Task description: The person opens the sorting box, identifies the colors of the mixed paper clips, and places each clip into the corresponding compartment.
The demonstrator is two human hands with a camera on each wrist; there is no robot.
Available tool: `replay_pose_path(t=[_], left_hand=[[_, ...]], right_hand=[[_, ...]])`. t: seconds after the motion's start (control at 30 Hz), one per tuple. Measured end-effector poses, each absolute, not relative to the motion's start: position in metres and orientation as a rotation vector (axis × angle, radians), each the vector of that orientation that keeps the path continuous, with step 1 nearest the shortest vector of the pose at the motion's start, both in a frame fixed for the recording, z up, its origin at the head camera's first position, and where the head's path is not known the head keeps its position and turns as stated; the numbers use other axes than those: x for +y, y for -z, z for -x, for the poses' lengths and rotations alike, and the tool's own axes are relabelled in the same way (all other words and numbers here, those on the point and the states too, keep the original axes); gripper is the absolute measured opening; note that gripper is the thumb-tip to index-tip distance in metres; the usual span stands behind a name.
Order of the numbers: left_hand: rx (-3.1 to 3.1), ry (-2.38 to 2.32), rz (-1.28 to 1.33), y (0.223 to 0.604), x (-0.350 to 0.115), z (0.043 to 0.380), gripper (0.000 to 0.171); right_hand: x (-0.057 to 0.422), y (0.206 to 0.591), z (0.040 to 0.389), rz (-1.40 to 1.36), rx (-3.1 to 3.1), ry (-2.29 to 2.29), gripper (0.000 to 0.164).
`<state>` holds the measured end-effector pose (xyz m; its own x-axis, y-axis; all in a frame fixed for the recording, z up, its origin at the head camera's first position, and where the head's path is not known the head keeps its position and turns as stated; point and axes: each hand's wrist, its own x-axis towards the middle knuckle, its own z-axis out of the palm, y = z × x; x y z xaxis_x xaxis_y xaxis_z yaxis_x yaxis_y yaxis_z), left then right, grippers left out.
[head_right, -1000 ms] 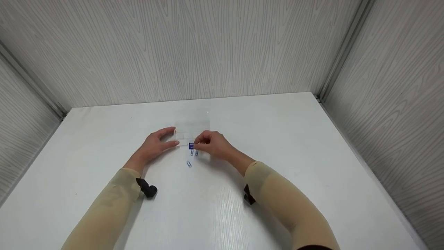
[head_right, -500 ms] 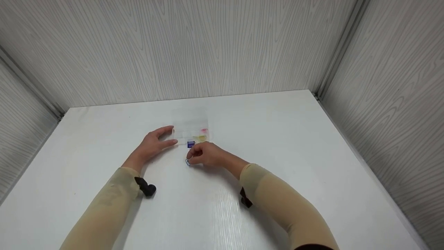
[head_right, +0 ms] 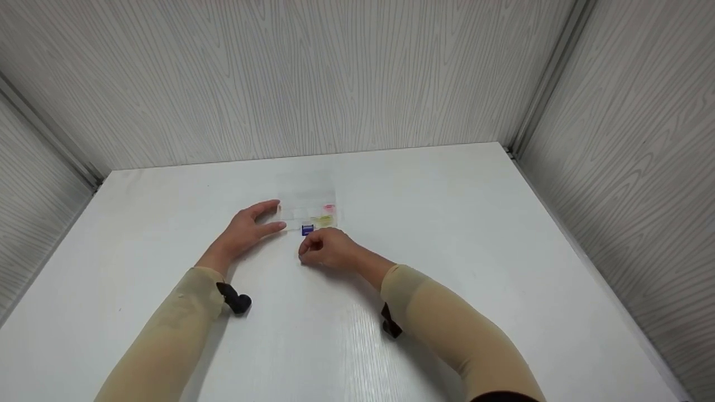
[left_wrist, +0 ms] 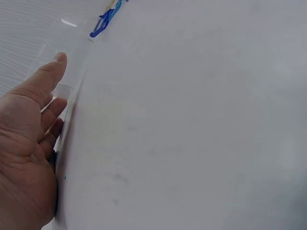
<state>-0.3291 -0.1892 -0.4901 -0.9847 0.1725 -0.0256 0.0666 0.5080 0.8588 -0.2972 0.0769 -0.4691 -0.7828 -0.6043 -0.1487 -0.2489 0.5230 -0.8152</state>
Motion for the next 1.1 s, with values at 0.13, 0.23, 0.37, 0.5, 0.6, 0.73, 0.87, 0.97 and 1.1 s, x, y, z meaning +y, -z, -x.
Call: replay_pose_path(t=[0.13,0.23,0.37,0.5,0.6,0.73,0.87,0.97,1.1], left_hand=[[2.635,-1.497,-0.211,0.4909,-0.1894,0.3300,0.073],[2.637,-1.495,-0.205,0.4899,-0.1892,0.3299,0.074],[2.634,-1.496,-0.203,0.4895,-0.1890,0.3283,0.074],[2.632,-1.503,-0.216,0.4909,-0.1885,0.3281,0.075],[2.641,-1.495,-0.217,0.4916,-0.1876,0.3283,0.075],[2.636,-1.490,-0.208,0.4924,-0.1861,0.3295,0.075],[2.629,-1.491,-0.199,0.4931,-0.1859,0.3290,0.075],[2.636,-1.493,-0.204,0.4921,-0.1864,0.3281,0.074],[2.640,-1.500,-0.218,0.4905,-0.1873,0.3282,0.073]], right_hand=[[0.0751,0.4701,0.2952,0.697,2.380,1.162,0.006],[0.0745,0.4687,0.2942,0.722,2.407,1.144,0.007],[0.0742,0.4687,0.2942,0.749,2.425,1.125,0.008],[0.0757,0.4703,0.2949,0.748,2.425,1.124,0.014],[0.0770,0.4713,0.2947,0.754,2.425,1.125,0.020],[0.0784,0.4722,0.2943,0.775,2.427,1.122,0.023],[0.0791,0.4730,0.2944,0.802,2.423,1.130,0.021],[0.0784,0.4733,0.2950,0.812,2.417,1.136,0.020],[0.0771,0.4716,0.2951,0.801,2.412,1.137,0.018]])
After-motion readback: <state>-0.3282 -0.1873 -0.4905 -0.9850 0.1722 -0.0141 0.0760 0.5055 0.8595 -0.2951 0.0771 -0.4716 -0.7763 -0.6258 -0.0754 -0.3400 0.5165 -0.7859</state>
